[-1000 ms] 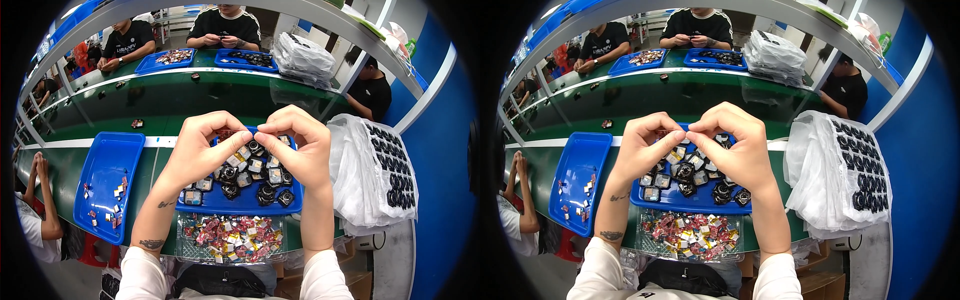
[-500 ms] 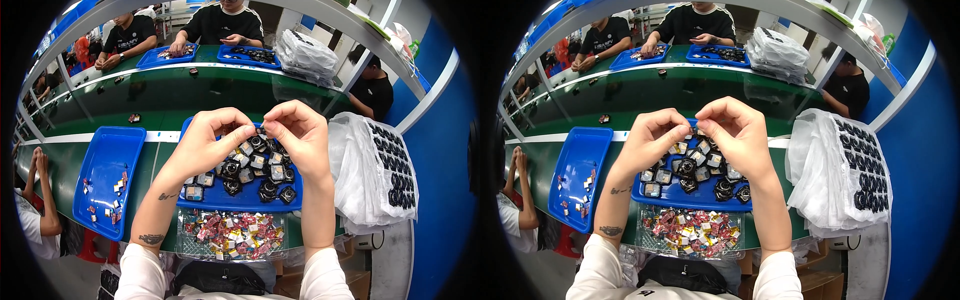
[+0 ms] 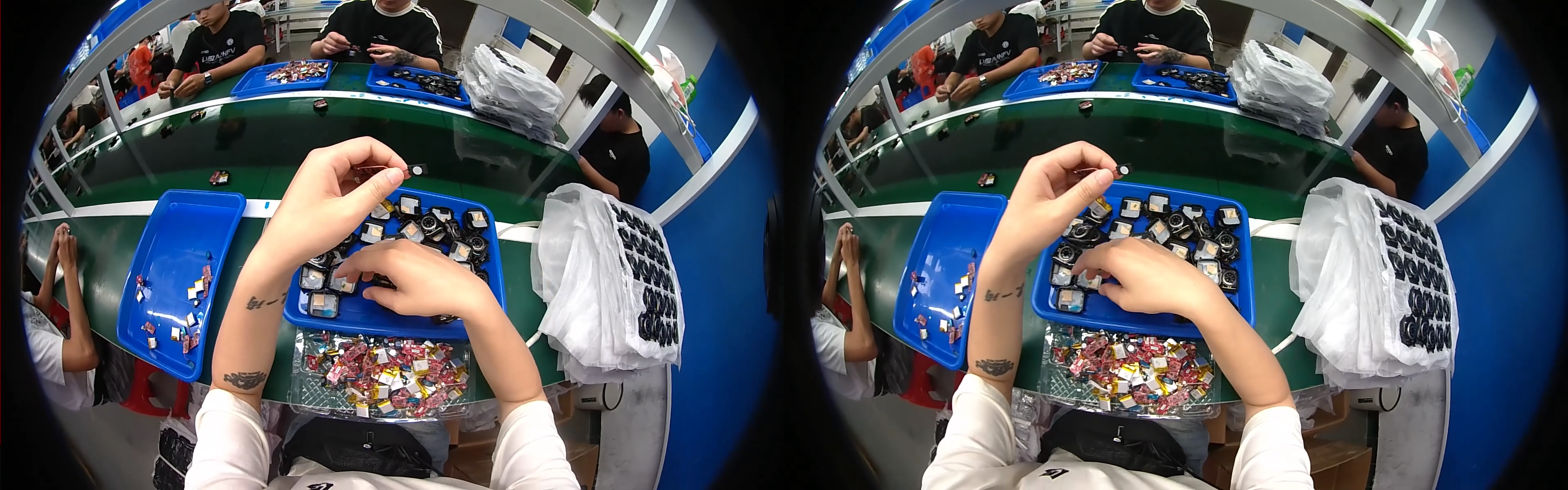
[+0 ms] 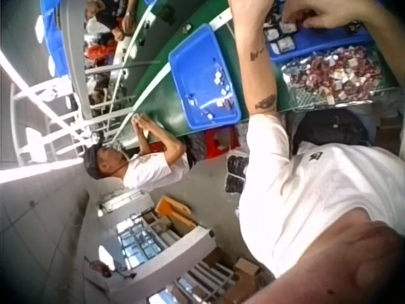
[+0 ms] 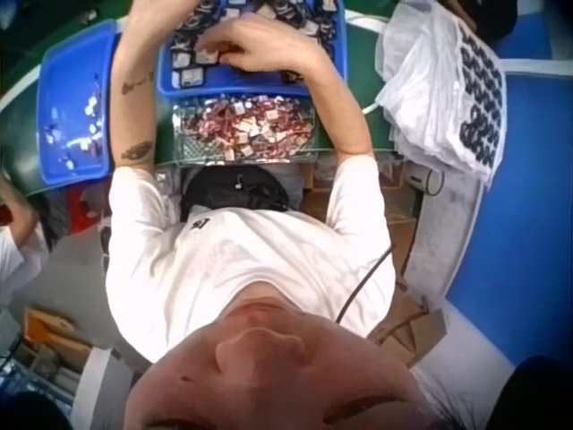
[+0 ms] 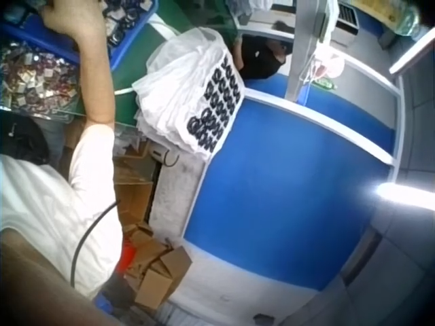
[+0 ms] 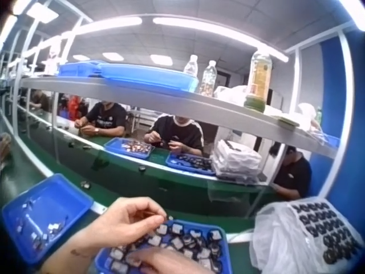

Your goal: The recorder is assembling small electronic camera modules by applying colorful labels or stickers to them while seated at a factory production line.

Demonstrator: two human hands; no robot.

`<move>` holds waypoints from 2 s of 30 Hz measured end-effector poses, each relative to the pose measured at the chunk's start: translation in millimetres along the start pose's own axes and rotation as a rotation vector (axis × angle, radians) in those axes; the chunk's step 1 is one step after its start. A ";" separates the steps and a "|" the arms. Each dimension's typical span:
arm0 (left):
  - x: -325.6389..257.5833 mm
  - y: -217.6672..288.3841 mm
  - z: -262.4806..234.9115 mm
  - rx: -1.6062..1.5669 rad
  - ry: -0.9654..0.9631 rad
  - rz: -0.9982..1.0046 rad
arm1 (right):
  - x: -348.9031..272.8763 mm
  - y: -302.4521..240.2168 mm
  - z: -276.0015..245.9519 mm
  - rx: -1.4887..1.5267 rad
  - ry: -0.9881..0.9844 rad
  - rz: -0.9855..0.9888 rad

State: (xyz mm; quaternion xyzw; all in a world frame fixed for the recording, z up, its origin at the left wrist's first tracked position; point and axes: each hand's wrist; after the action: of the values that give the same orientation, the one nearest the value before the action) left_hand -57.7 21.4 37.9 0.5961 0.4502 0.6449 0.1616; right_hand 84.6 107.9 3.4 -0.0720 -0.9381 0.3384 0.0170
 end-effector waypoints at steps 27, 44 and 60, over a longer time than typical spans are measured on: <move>-3.2 7.9 8.4 0.223 0.000 0.097 | -13.3 14.0 -45.6 0.733 0.494 0.070; -4.7 9.5 18.9 0.456 0.090 0.075 | -13.0 2.2 -36.2 0.688 0.623 0.060; -5.6 3.5 27.6 0.434 0.200 0.156 | -13.8 -6.4 -27.8 0.575 0.754 0.003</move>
State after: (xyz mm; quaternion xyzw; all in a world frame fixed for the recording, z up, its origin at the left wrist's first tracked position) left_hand -30.1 26.0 34.0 0.5831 0.5444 0.5995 -0.0656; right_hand 99.8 118.6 29.1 -0.1836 -0.7347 0.5347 0.3750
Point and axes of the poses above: each hand's wrist, its own x-axis towards the middle knuckle, its own z-axis out of the palm, y = z × x, and after that the axes turned 10 degrees about z, right-handed
